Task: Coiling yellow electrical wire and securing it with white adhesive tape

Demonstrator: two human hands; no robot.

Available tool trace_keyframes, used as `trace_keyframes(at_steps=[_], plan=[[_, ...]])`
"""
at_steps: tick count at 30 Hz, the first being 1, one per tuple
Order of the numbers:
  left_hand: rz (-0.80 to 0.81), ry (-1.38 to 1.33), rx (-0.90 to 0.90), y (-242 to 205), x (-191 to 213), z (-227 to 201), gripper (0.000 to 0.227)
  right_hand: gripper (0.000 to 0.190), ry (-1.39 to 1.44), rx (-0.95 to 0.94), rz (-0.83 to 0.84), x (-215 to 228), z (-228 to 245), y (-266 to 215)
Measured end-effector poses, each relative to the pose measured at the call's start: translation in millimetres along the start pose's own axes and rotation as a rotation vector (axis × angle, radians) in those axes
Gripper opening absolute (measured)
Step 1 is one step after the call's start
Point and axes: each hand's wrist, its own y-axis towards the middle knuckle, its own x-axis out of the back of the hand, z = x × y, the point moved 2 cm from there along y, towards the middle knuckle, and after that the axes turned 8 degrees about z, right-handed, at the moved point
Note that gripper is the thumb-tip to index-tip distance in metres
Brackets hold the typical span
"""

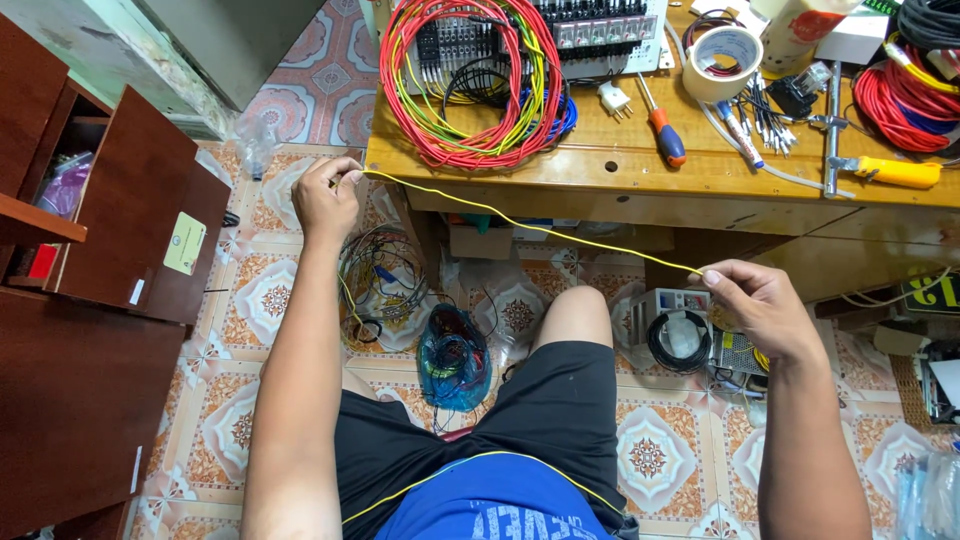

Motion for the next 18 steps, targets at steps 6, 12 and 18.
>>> trace_keyframes(at_steps=[6, 12, 18], plan=[[0.003, -0.014, -0.021, 0.6, -0.1, 0.7, 0.013, 0.014, -0.358, 0.031, -0.126, -4.6, 14.1, -0.7], [0.003, -0.011, -0.035, 2.7, -1.9, 3.9, 0.014, 0.012, -0.57, -0.004, -0.265, -5.2, 23.3, 11.1], [0.001, -0.046, -0.045, 2.2, -1.0, 1.7, 0.014, 0.012, -0.548, 0.013, -0.269, 9.8, -0.9, 28.3]])
